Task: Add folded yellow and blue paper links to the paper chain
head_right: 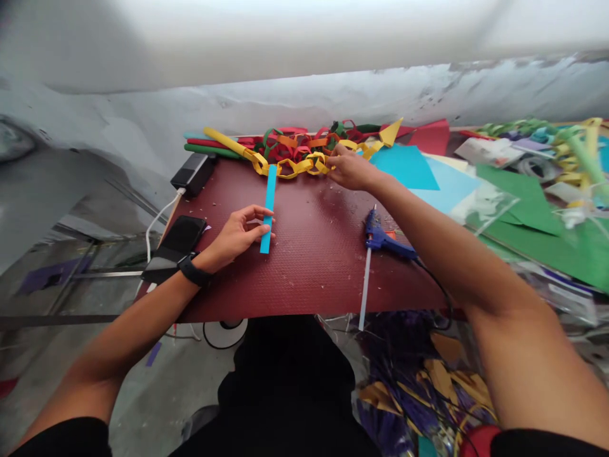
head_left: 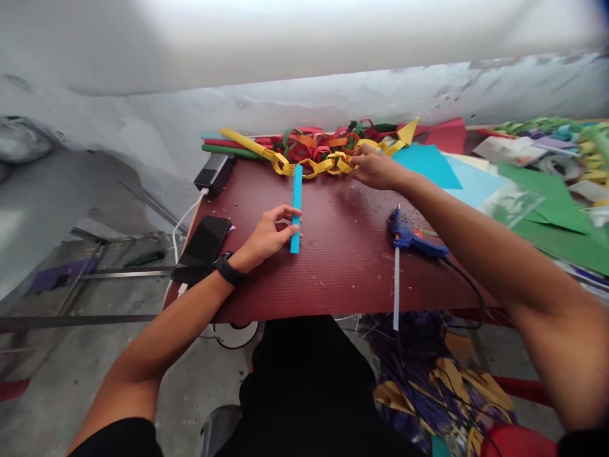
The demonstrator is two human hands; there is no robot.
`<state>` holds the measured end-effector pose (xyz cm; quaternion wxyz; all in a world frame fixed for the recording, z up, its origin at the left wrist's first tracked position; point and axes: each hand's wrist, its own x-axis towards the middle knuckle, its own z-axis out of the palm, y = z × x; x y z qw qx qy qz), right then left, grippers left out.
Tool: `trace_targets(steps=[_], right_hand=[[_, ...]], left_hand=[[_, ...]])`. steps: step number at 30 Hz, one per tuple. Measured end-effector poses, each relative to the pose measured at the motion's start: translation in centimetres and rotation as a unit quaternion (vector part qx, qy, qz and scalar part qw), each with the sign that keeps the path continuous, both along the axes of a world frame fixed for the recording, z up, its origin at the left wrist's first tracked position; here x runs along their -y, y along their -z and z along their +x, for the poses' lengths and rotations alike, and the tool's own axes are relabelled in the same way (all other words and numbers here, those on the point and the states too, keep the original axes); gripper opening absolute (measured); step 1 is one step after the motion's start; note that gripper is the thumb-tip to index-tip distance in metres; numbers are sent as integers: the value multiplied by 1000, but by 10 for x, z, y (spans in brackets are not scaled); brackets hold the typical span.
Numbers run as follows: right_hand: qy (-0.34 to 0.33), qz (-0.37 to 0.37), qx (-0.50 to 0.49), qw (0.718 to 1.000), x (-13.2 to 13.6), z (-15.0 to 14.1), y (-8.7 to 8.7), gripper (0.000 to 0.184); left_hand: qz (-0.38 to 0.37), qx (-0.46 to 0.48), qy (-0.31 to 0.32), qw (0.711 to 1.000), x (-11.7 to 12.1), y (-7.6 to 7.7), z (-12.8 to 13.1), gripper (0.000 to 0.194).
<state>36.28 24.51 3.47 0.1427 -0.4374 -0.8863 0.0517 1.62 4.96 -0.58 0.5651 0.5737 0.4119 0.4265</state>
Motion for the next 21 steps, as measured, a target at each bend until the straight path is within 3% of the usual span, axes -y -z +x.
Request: trace_targets(steps=[3, 5, 7, 11, 17, 21], right_hand=[[-7, -31, -76, 997, 37, -11, -15, 28], [-1, -112, -192, 975, 64, -23, -26, 41], [-12, -134, -246, 960, 89, -36, -34, 50], [-42, -179, -392, 901, 118, -68, -38, 69], [-67, -169, -428, 885, 120, -101, -9, 66], [-106, -110, -343, 927, 113, -100, 18, 74]], left_hand=[[10, 2, -9, 1000, 0, -1, 1, 20], [17, 6, -20, 1000, 0, -2, 2, 18], [25, 10, -34, 999, 0, -3, 3, 16], [61, 18, -74, 995, -3, -6, 3, 18], [152, -29, -138, 978, -8, -5, -3, 24], [187, -83, -161, 965, -11, -2, -6, 28]])
